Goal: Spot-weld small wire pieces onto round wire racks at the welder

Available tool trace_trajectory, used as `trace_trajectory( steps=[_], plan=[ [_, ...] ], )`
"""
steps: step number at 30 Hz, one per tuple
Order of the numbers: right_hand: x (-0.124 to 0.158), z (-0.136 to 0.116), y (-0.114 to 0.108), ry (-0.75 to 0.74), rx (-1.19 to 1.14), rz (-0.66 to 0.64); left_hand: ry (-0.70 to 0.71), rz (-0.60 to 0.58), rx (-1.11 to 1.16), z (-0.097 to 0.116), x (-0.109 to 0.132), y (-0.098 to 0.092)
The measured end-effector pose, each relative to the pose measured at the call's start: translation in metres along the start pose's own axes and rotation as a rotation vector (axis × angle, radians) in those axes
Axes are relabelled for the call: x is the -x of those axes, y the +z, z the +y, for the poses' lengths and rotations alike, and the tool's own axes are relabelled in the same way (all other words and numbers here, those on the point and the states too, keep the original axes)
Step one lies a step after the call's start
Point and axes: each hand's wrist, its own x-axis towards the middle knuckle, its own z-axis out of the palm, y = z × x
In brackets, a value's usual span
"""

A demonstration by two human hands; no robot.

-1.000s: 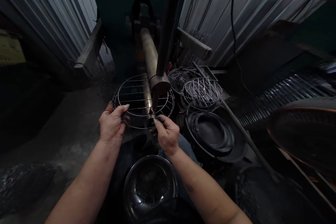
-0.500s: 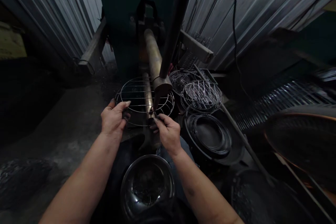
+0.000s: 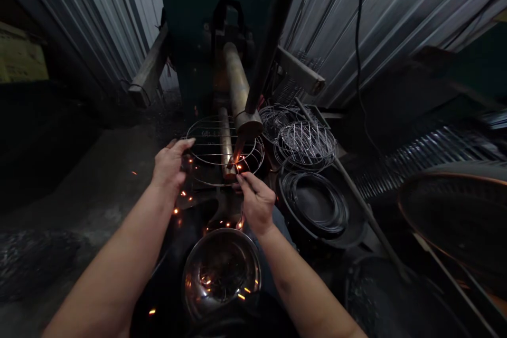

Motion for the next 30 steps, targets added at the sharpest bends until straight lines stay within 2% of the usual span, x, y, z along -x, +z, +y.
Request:
trace_trajectory(
  steps=[3, 5, 8, 11, 14, 17, 23, 26, 30],
  plan=[
    [0.008, -0.009, -0.011, -0.089, 0.066, -0.004, -0.079, -0.128, -0.095, 0.011, -0.017, 0.001],
    [0.013, -0.02, -0.012, -0.11, 0.068, -0.052, -0.124, -0.153, -0.133, 0.015, -0.02, -0.001],
    [0.019, -0.035, -0.003, -0.044, -0.067, -0.117, -0.066, -0.045, -0.079, 0.012, -0.008, -0.009],
    [0.021, -0.038, 0.01, 0.097, -0.231, -0.11, 0.031, 0.048, -0.012, 0.001, 0.018, -0.019],
    [0.02, -0.03, 0.017, 0.175, -0.165, -0.135, 0.088, 0.058, 0.034, -0.007, 0.044, -0.022],
    [0.016, -0.023, 0.016, 0.208, -0.032, -0.133, 0.106, 0.049, 0.061, -0.01, 0.06, -0.017],
    [0.007, -0.031, 0.014, 0.244, -0.087, -0.058, 0.112, 0.01, 0.083, -0.014, 0.061, -0.009],
    [0.004, -0.036, 0.016, 0.275, -0.131, -0.07, 0.122, -0.004, 0.076, -0.015, 0.057, -0.008],
    [-0.002, -0.04, 0.017, 0.412, -0.308, -0.098, 0.151, -0.011, 0.058, -0.014, 0.054, -0.006]
  ],
)
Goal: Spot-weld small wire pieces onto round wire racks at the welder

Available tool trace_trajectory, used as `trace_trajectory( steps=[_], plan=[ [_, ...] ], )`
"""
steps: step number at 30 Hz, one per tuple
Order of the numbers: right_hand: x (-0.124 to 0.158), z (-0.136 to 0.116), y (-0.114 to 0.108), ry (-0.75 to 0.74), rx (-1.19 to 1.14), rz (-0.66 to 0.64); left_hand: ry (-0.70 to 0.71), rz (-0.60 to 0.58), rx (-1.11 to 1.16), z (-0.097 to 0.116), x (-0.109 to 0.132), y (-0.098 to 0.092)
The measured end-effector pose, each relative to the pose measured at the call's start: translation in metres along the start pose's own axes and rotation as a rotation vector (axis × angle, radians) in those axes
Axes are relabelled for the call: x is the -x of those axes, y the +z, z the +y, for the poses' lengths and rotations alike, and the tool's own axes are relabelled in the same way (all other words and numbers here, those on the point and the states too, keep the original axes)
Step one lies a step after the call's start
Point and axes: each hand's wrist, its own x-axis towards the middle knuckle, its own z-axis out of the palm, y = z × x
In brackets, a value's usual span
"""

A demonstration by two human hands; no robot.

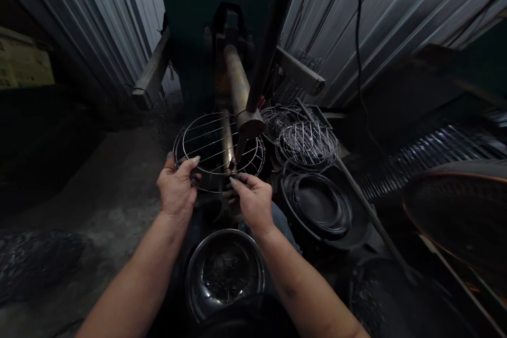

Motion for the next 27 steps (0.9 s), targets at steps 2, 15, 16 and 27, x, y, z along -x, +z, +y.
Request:
trace_trajectory(
  steps=[2, 15, 16, 27],
  plan=[
    [-0.001, -0.001, 0.0, 0.068, -0.097, -0.013, 0.014, 0.011, -0.006, 0.0, 0.0, 0.001],
    [-0.003, 0.019, -0.007, -0.225, 0.103, 0.088, -0.047, 0.013, 0.007, -0.004, 0.0, 0.007],
    [-0.005, 0.02, -0.007, -0.236, 0.109, 0.084, -0.047, 0.013, 0.004, -0.004, -0.001, 0.007],
    [-0.017, 0.018, -0.008, -0.246, 0.112, 0.048, -0.077, 0.048, 0.043, -0.01, -0.016, 0.014]
  ],
)
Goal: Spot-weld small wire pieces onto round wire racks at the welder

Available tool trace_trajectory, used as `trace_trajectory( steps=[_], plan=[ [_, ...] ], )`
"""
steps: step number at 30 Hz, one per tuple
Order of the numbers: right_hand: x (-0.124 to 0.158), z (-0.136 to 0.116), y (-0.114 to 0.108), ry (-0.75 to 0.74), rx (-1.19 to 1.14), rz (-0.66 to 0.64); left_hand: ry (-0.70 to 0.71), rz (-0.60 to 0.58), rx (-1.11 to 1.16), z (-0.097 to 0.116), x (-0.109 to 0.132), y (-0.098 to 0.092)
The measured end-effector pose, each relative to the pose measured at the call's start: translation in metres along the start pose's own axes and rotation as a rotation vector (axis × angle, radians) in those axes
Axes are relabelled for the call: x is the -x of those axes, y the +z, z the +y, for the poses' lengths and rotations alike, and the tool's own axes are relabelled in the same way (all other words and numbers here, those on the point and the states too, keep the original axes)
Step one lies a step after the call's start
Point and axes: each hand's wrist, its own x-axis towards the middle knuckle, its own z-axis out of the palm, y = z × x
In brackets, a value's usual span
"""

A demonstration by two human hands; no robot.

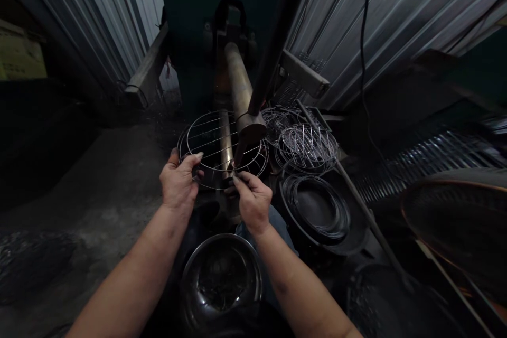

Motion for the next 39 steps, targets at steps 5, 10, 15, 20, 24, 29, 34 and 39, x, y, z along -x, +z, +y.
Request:
trace_trajectory(
  steps=[5, 10, 15, 20, 24, 29, 34, 39],
  plan=[
    [-0.006, -0.003, 0.002, 0.019, 0.008, -0.011, -0.014, 0.03, -0.041, -0.003, -0.006, 0.001],
    [-0.008, -0.007, 0.0, 0.051, 0.026, -0.034, -0.024, 0.042, -0.045, -0.002, -0.007, 0.003],
    [-0.003, -0.006, -0.013, -0.067, 0.322, -0.117, -0.026, 0.073, -0.044, 0.0, -0.006, 0.005],
    [-0.001, 0.001, -0.017, -0.337, 0.48, -0.061, -0.021, 0.077, -0.039, -0.001, -0.009, 0.005],
    [-0.004, 0.008, -0.014, -0.364, 0.483, -0.052, -0.04, 0.04, -0.061, -0.001, -0.007, 0.004],
    [-0.006, 0.005, -0.017, -0.432, 0.534, -0.053, -0.022, 0.044, -0.078, -0.002, -0.008, 0.001],
    [0.04, 0.002, -0.031, -0.582, 0.949, -0.226, -0.053, 0.028, -0.176, 0.006, -0.032, -0.002],
    [0.112, 0.035, -0.036, -0.104, 1.509, -1.304, -0.126, -0.04, -0.208, 0.018, -0.05, -0.003]
  ],
)
